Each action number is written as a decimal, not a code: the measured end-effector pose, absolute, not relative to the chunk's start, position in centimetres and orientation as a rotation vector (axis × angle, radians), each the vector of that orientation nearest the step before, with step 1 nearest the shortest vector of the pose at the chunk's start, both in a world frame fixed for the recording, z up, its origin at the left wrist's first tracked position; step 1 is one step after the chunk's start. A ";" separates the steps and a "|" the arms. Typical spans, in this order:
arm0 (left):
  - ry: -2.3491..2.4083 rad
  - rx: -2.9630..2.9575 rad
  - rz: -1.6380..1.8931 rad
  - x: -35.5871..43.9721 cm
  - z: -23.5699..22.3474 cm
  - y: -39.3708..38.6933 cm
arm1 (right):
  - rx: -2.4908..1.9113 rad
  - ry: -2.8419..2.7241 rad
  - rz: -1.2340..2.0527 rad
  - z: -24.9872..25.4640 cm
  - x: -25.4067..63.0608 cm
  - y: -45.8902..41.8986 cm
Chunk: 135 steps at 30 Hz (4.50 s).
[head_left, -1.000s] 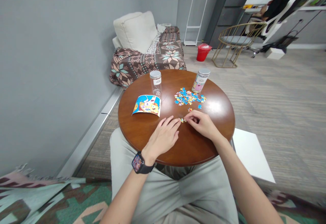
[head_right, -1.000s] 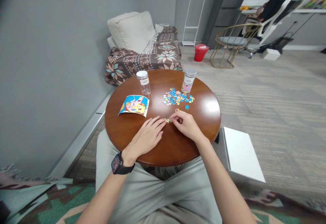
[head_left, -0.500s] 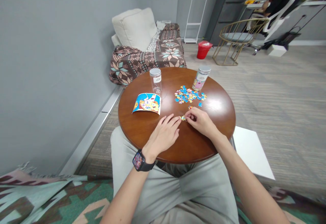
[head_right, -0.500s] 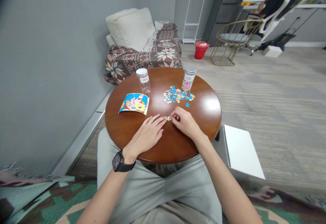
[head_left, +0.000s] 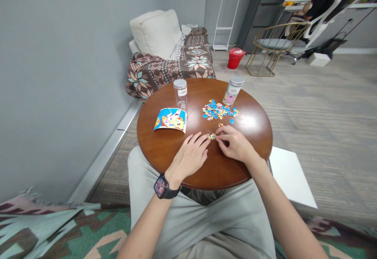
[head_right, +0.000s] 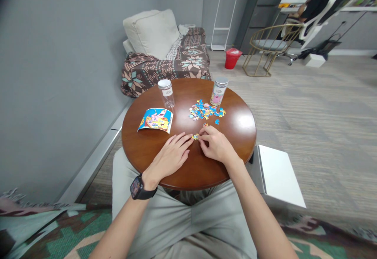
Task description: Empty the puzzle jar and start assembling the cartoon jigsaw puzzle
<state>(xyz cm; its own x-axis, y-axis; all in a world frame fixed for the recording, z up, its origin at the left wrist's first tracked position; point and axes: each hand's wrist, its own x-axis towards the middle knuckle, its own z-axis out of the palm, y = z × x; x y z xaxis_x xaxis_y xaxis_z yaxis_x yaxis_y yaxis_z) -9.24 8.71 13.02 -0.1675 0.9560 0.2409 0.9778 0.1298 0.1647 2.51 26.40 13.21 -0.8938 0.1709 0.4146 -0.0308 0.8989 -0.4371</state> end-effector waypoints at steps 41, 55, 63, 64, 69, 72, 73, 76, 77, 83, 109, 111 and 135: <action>-2.288 -1.910 -0.433 -9.6 12.7 8.5 | -0.389 -2.376 0.840 13.0 2.1 27.1; -2.199 -1.929 -0.466 -9.5 14.4 7.2 | -0.534 -2.271 0.912 12.7 1.6 27.4; -2.357 -1.965 -0.480 -10.7 23.5 9.2 | -0.668 -2.189 0.915 12.2 1.5 27.7; -2.385 -1.994 -0.499 -11.5 24.2 10.4 | -0.687 -2.186 0.916 12.2 1.5 27.7; -2.532 -2.013 -0.717 -15.5 23.9 17.0 | -0.815 -2.163 0.907 12.1 1.5 27.9; -2.653 -1.679 -0.690 -16.0 21.4 18.9 | -0.851 -2.158 0.930 12.2 1.4 27.9; -2.688 -1.617 -0.627 -15.8 20.6 19.1 | -0.850 -2.163 0.937 12.2 1.4 27.9; -2.697 -1.649 -0.371 -14.5 18.6 18.8 | -0.845 -2.180 0.933 12.2 1.4 27.9; -2.681 -1.670 -0.311 -14.0 18.2 18.7 | -0.842 -2.186 0.928 12.1 1.4 27.9; -2.474 -2.142 -0.084 -13.1 17.4 18.7 | -0.831 -2.194 0.910 12.0 1.4 27.9; -2.575 -1.902 -0.153 -14.6 16.1 18.8 | -0.775 -2.507 0.479 10.8 1.8 27.7; -2.577 -1.877 -0.169 -14.7 16.0 18.8 | -0.687 -2.584 0.464 11.1 1.9 27.6; -2.567 -1.880 -0.134 -14.4 16.0 18.8 | -0.567 -2.690 0.367 11.3 1.8 27.3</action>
<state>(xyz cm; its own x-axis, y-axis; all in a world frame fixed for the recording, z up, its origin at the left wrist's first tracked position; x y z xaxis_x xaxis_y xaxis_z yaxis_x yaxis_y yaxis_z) -14.39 18.75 16.05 -0.3026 0.9530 0.0150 0.9494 0.3000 0.0929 1.76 27.25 11.29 -0.8522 0.4308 0.2969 0.3355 0.8854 -0.3217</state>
